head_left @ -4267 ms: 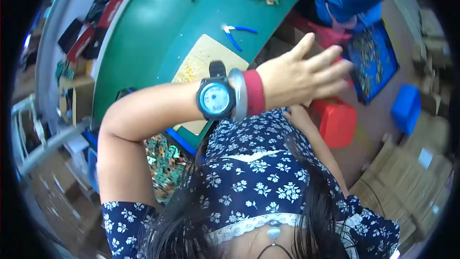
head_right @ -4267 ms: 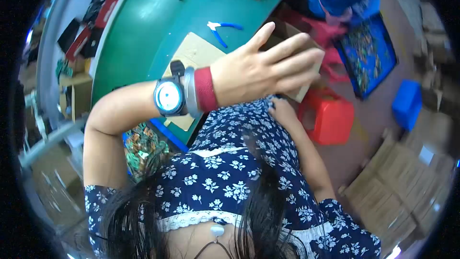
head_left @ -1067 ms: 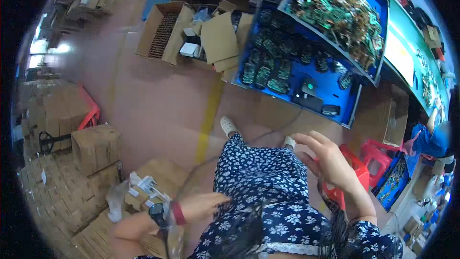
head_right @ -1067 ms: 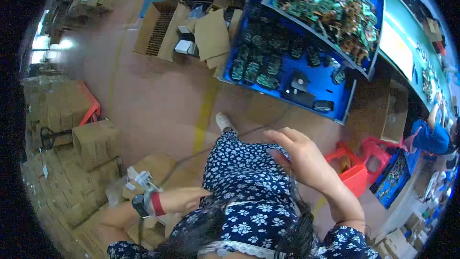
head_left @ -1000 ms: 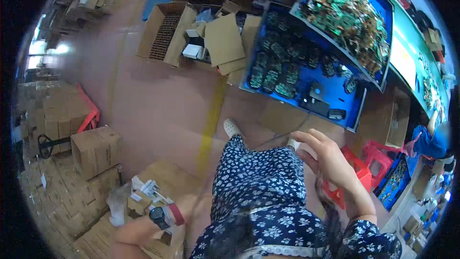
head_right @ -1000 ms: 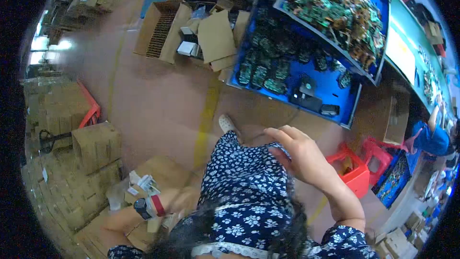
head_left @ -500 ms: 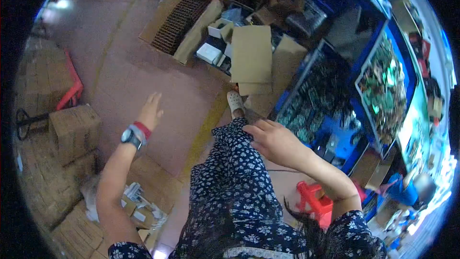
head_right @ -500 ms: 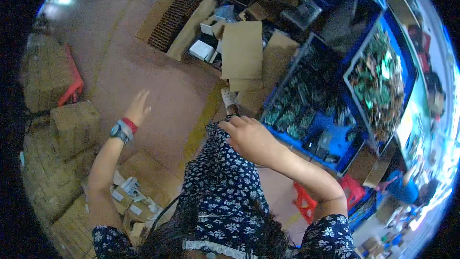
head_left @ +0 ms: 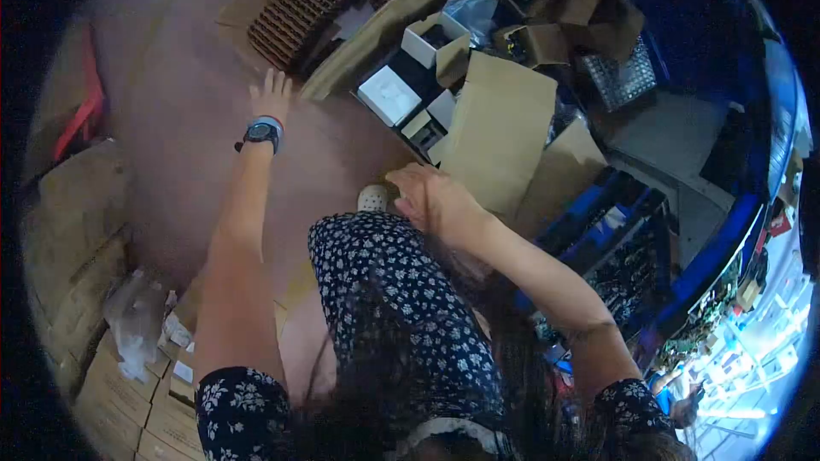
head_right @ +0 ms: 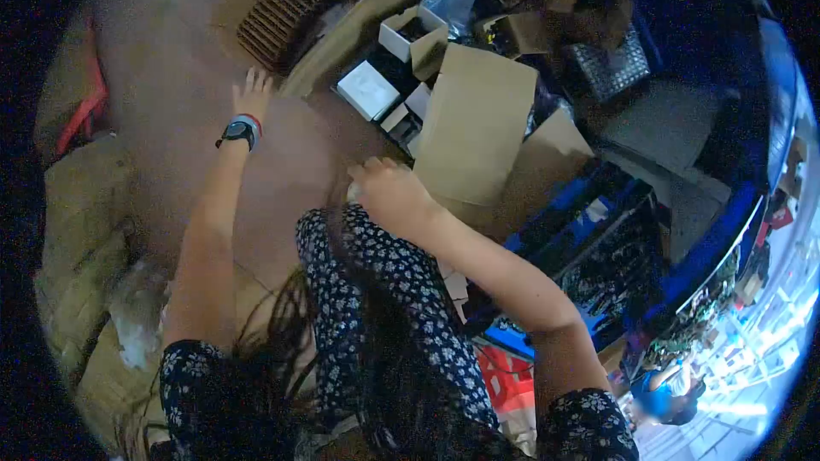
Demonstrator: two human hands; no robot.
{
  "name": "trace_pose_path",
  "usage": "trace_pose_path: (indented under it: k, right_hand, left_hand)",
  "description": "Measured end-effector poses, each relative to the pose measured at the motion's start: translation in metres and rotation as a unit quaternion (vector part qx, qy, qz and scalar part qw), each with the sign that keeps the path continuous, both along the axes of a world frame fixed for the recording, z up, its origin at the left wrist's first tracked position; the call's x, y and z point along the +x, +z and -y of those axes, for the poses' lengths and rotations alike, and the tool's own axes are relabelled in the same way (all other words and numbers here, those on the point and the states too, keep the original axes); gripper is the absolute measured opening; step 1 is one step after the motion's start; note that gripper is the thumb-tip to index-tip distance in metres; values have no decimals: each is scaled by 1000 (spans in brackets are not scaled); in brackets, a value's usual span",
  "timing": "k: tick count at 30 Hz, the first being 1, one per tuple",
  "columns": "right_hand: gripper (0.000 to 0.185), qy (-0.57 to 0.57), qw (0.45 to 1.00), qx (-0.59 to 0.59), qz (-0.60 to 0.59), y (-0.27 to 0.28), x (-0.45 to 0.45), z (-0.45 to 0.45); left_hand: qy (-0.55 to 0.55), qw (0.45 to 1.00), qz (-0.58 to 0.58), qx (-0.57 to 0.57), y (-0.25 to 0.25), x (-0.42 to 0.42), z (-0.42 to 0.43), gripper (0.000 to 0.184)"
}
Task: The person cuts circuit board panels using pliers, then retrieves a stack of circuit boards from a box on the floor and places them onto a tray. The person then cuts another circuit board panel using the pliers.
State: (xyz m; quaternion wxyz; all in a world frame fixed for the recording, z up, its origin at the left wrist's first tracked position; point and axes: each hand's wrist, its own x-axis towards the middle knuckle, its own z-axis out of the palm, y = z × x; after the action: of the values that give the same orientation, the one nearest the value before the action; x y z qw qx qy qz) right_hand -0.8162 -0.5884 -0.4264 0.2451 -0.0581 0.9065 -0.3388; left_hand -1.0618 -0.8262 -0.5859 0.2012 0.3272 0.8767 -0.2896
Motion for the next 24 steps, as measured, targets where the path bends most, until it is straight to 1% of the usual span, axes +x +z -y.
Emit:
trace_pose_path:
  k: [1, 2, 3, 5, 6, 7, 9, 10, 13, 15, 17, 19, 21, 22, 24]
  right_hand:
    - [36, -33, 999, -28, -15, -15, 1, 0]
    - [36, -31, 999, -27, -9, -29, 1, 2]
    - [36, -15, 999, -7, 48, -41, 3, 6]
    - [36, 22, 987, 35, 158, -61, 7, 13]
    - [36, 28, 986, 37, 161, -68, 12, 15]
    - [37, 50, 987, 53, 146, -75, 19, 17]
    - [38, 92, 986, 80, 114, -79, 25, 25]
    - [38, 93, 986, 81, 114, -78, 24, 27]
    - [37, 60, 982, 67, 163, -62, 20, 26]
    - [37, 45, 984, 74, 158, -66, 26, 24]
    - [36, 7, 987, 84, 135, -71, 31, 19]
    - [36, -3, 987, 85, 137, -65, 32, 13]
    - [35, -26, 987, 84, 136, -61, 32, 9]
    - [35, -29, 987, 79, 133, -64, 35, 7]
    - [34, -23, 990, 77, 120, -79, 44, 3]
  left_hand:
    - [-26, 999, -11, 20, -17, -5, 2, 49]
    - [-51, 998, -24, 41, -33, -11, 4, 45]
    - [-49, 998, -19, 42, -40, -20, -1, 45]
    - [2, 994, 97, -48, -30, -40, -26, 30]
    - [29, 983, 156, -92, -33, -44, -28, 24]
    - [35, 983, 159, -90, -43, -42, -17, 24]
    - [48, 994, 91, 35, -78, -34, 24, 16]
    - [51, 992, 55, 98, -92, -34, 36, 15]
    - [33, 991, 62, 111, -92, -19, 35, 18]
    - [23, 991, 69, 115, -91, 1, 35, 20]
    - [57, 983, 69, 158, -97, 32, 33, 19]
    - [88, 984, 76, 132, -93, 65, 27, 21]
    - [138, 977, 80, 141, -90, 92, 25, 21]
    - [134, 978, 78, 138, -87, 103, 25, 21]
    - [150, 969, 53, 187, -81, 117, 21, 24]
